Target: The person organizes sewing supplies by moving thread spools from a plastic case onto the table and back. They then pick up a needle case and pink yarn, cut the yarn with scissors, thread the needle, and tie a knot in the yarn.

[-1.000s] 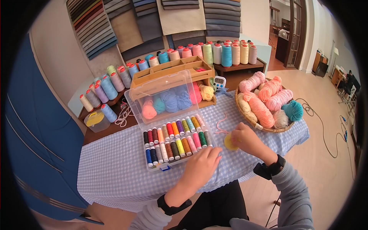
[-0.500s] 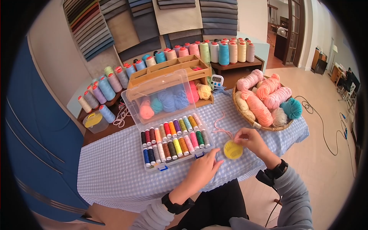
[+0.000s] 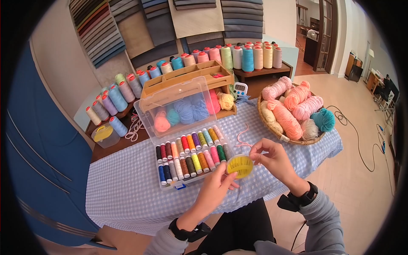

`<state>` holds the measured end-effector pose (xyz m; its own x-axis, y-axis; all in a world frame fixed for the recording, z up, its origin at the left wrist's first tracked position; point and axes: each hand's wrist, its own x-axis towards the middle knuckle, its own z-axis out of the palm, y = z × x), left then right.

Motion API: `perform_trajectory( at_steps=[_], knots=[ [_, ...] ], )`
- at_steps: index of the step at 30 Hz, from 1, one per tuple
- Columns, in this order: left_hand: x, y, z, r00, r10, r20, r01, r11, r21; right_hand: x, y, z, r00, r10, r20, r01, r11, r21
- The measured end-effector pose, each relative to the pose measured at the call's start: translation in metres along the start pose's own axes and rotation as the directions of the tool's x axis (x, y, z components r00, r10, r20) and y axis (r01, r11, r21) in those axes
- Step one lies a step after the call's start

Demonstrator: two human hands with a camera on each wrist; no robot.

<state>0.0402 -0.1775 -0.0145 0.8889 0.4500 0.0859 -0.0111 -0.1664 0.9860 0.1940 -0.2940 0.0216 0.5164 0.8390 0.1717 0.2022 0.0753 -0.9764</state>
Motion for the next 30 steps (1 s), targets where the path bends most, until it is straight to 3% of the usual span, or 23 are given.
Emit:
perform_trajectory(
  at_steps=[1,3,5,11,20,30],
  knots=[
    [-0.002,0.004,-0.004,1.0,0.0,-0.001,0.0,1.0,0.0,0.0,-0.004,0.002,0.999,-0.036,-0.029,0.034,0.997,-0.066],
    [-0.005,0.011,-0.014,0.989,0.122,-0.089,-0.103,0.975,0.197,0.001,-0.012,0.006,0.996,-0.073,-0.055,0.065,0.989,-0.134],
    [-0.006,0.012,-0.022,0.984,0.136,-0.113,-0.112,0.975,0.192,0.001,-0.019,0.009,0.954,-0.299,-0.029,0.274,0.906,-0.324],
    [-0.011,0.015,-0.034,0.972,0.165,-0.17,-0.136,0.976,0.172,0.0,-0.047,0.021,0.853,-0.513,0.094,0.49,0.725,-0.484],
    [-0.018,0.017,-0.039,0.977,0.164,-0.139,-0.138,0.975,0.176,0.007,-0.048,0.03,0.791,-0.578,0.201,0.574,0.586,-0.572],
    [-0.019,0.016,-0.04,0.984,0.132,-0.122,-0.118,0.986,0.114,0.007,-0.049,0.03,0.8,-0.56,0.215,0.565,0.581,-0.586]
  ],
)
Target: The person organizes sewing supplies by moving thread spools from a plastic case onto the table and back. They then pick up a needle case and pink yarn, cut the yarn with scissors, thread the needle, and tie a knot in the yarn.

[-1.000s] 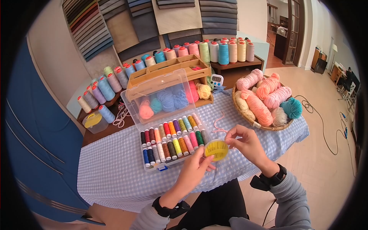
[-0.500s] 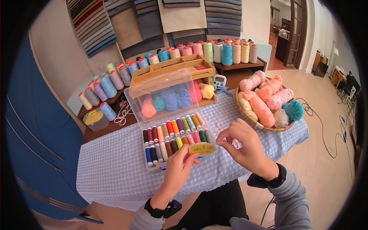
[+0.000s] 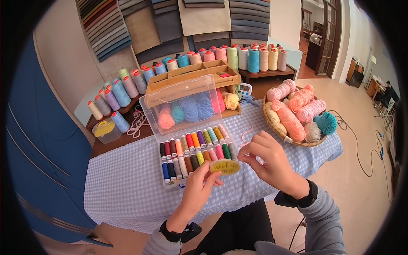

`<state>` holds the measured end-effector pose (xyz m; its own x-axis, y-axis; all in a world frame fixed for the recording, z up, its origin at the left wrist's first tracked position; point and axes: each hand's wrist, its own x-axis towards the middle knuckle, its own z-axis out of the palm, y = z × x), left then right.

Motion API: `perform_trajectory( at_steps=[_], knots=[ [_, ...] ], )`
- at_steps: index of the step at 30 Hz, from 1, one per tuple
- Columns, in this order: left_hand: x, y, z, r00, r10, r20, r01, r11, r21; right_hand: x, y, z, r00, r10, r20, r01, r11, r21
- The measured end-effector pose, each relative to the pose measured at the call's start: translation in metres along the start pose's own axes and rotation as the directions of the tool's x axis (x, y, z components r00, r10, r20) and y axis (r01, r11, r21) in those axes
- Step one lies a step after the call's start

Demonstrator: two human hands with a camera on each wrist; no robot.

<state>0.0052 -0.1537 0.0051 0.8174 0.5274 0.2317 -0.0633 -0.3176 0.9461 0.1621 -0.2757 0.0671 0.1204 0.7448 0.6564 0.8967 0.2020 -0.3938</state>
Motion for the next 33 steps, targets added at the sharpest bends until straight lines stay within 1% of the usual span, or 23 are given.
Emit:
perform_trajectory(
  at_steps=[3,5,12,14,15,17,21,23,33],
  knots=[
    [0.0001,-0.0011,-0.0001,1.0,-0.007,0.004,0.007,1.0,-0.023,-0.0001,0.0002,-0.0003,1.0,-0.015,0.011,0.015,1.0,-0.008],
    [0.0,-0.0018,-0.0002,1.0,-0.008,0.008,0.008,1.0,-0.022,0.0002,0.0003,-0.0001,0.999,-0.051,0.019,0.051,0.998,-0.022],
    [-0.0004,-0.0021,-0.0006,1.0,0.003,0.027,-0.005,0.998,0.065,0.0003,-0.0005,0.0,0.993,-0.108,0.044,0.114,0.984,-0.141],
    [-0.0007,-0.0019,-0.0004,1.0,-0.001,0.029,-0.001,0.997,0.08,-0.0002,0.0012,0.0003,0.986,-0.161,0.052,0.168,0.965,-0.203],
    [-0.0009,-0.0012,-0.0004,0.999,-0.005,0.033,0.002,0.995,0.101,0.0002,0.0019,-0.0001,0.986,-0.16,0.052,0.168,0.965,-0.203],
    [-0.0011,-0.0009,-0.0003,0.999,-0.009,0.038,0.005,0.992,0.122,0.0019,0.0036,-0.0014,0.968,-0.231,0.096,0.248,0.938,-0.242],
    [-0.0011,-0.0023,0.0001,0.999,-0.023,0.04,0.017,0.992,0.126,0.0026,0.0045,-0.0052,0.964,-0.231,0.131,0.258,0.932,-0.255],
    [-0.0011,-0.0026,-0.0002,0.999,-0.028,0.041,0.023,0.991,0.128,0.0025,0.0056,-0.0058,0.964,-0.221,0.149,0.251,0.942,-0.224],
    [-0.0012,0.0012,0.0004,0.997,-0.025,0.074,0.019,0.996,0.085,0.0043,0.0019,-0.007,0.957,-0.229,0.18,0.263,0.944,-0.199]
  ],
)
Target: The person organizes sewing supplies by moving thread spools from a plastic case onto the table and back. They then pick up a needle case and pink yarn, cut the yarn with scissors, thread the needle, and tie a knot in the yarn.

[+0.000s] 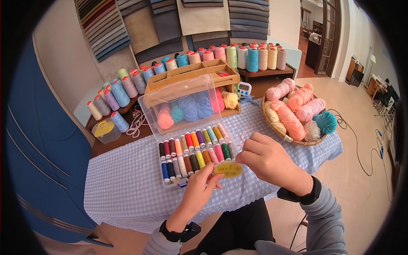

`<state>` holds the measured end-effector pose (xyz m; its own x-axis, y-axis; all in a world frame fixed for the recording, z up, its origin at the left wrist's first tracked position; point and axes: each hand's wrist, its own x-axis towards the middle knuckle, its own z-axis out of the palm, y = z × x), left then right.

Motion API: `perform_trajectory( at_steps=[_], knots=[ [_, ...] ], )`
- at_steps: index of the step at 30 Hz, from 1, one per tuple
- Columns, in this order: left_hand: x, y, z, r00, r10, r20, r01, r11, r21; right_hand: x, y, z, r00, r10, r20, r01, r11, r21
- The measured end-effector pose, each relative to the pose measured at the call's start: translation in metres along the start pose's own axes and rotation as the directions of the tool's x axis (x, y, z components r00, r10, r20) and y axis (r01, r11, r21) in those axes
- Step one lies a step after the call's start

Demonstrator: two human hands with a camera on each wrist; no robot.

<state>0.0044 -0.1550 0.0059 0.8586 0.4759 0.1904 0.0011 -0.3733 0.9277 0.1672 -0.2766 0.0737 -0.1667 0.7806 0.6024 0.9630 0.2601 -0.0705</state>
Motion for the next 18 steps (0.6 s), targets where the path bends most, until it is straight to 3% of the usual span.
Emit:
perform_trajectory(
  at_steps=[9,18],
  knots=[
    [-0.0002,-0.0018,0.0009,1.0,-0.009,0.002,0.009,1.0,-0.028,0.0028,-0.0003,0.0022,1.0,-0.016,-0.001,0.016,0.997,0.078],
    [0.0001,-0.0034,0.0006,0.999,-0.034,0.002,0.034,0.993,-0.113,0.0025,-0.0017,0.0052,0.987,0.156,-0.026,-0.146,0.962,0.232]
  ],
)
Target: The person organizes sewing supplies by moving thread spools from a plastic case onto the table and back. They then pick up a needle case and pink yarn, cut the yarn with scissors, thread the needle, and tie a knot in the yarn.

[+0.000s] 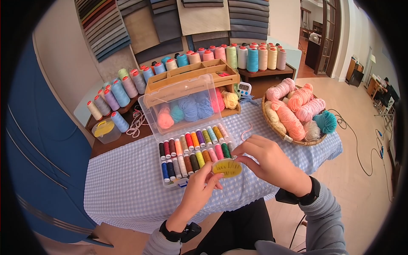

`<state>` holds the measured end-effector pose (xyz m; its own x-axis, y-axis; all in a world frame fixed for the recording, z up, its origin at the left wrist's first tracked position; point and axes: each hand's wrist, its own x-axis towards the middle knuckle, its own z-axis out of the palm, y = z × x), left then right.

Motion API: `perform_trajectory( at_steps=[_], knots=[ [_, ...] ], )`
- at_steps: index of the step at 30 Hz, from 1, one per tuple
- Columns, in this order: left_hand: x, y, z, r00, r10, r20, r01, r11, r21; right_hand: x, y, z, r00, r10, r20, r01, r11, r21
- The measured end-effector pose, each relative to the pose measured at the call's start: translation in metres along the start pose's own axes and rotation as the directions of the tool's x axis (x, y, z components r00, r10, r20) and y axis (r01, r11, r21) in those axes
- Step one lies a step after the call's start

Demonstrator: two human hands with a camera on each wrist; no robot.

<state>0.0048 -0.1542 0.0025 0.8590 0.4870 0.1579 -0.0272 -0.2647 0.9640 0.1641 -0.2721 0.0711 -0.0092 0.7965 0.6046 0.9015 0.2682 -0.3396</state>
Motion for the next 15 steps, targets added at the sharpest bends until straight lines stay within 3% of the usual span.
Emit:
perform_trajectory(
  at_steps=[3,15],
  knots=[
    [0.0,-0.0003,-0.0003,1.0,0.004,-0.001,-0.004,1.0,0.005,-0.0002,0.0007,0.0026,0.999,0.029,-0.028,-0.027,0.997,0.079],
    [0.0,0.0006,-0.0001,1.0,0.013,-0.001,-0.013,0.999,0.037,0.003,-0.005,0.001,1.0,0.018,-0.019,-0.018,1.0,-0.023]
  ],
)
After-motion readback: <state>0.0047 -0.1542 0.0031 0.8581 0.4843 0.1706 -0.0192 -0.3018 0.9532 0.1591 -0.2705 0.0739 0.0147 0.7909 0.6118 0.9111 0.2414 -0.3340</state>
